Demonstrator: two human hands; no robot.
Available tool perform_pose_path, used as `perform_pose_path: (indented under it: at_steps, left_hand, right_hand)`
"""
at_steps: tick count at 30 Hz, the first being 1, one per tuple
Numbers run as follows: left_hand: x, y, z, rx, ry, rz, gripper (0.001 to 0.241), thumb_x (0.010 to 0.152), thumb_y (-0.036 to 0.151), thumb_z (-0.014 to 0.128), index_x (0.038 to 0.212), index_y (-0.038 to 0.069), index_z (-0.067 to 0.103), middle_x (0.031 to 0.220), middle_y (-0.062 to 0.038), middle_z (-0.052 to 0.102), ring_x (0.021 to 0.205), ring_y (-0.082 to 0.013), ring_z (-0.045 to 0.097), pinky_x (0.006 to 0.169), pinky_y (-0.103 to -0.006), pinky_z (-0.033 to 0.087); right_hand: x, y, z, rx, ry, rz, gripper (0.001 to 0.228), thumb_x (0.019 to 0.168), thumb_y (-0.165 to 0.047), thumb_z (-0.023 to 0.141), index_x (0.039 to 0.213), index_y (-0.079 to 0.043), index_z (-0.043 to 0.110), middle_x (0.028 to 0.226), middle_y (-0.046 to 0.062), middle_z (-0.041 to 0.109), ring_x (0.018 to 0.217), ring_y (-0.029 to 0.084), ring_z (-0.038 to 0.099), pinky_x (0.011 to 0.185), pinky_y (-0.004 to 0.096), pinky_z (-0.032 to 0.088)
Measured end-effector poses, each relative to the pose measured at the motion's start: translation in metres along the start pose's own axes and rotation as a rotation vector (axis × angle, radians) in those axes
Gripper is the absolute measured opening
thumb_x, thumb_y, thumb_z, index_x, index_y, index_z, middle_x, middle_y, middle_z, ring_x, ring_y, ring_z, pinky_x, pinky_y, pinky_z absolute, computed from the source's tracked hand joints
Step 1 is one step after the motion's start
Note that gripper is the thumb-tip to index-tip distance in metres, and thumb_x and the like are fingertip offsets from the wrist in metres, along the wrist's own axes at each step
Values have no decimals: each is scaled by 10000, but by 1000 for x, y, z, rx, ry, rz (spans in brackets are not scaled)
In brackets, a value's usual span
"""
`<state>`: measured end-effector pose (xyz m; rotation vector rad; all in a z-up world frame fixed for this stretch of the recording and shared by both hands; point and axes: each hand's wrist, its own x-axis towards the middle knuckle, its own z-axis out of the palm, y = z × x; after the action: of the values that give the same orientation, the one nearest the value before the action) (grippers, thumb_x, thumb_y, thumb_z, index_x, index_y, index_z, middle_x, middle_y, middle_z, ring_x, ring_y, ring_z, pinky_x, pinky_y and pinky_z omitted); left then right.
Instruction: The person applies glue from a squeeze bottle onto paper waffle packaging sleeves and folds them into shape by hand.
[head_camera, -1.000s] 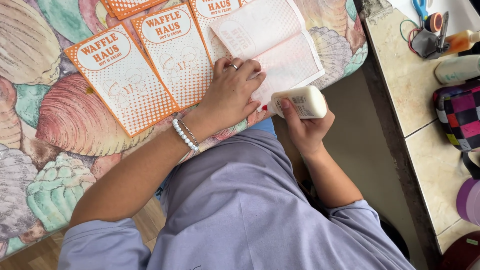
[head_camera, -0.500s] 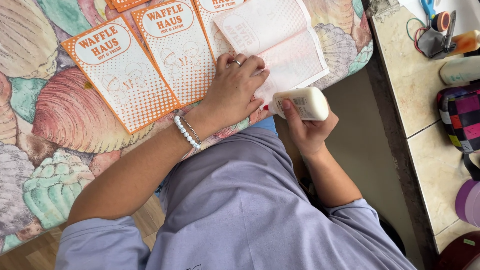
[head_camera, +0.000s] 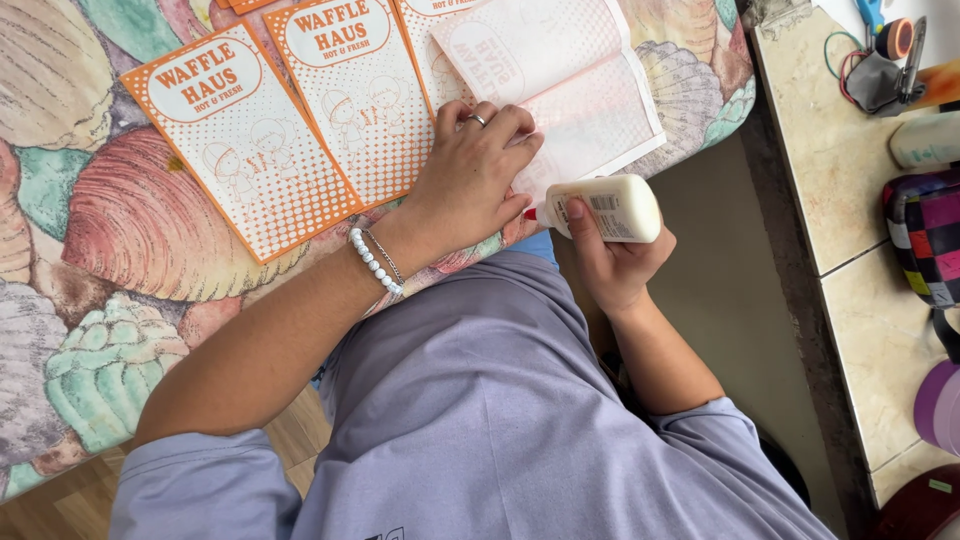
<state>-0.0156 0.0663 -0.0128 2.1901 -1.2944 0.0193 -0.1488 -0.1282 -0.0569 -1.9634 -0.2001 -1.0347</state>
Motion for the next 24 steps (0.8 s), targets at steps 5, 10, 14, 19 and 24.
perform_pose_path:
  at_steps: [5,10,14,19,24]
  left_hand:
    - [-2,-2,4,-1,2,-8,557,744,254,879,1224,44,691,1204,-78,549,1101,-277,511,1005,-517,304]
    - [-3,-3,10,130,80,11,589,690,347,862,1200,116,678,1206,-29,555,1065,-263,535,1008,-475,324]
    - [-2,-2,8,118,85,11,558,696,329,842,1184,114,678,1196,-36,558,1054,-266,534,988,-474,331]
    - [-2,-1,9,121,83,10,559,703,335,832,1192,109,683,1201,-34,563,1047,-269,534,981,-472,330]
    - [-2,-2,8,128,85,15,564,707,350,837,1195,109,689,1200,-31,564,1049,-264,537,996,-476,328]
  right_hand:
    - [20,14,-19,-63,41,-21,191,897,67,818,895,185,669,726,284,690,701,240,659,635,369,536]
    - [41,6,-27,-228,183,209,281,1000,-91,802,822,22,616,761,96,651,685,202,654,568,329,534]
    - [31,-7,-17,-175,160,209,271,971,-104,803,850,79,644,831,157,702,733,239,688,623,362,588]
    - [30,-4,-20,-170,153,260,280,935,-81,827,817,88,638,840,165,704,738,251,701,615,376,615]
    - [52,26,-43,-213,265,208,258,995,-154,797,946,74,687,882,154,720,794,241,707,649,360,598]
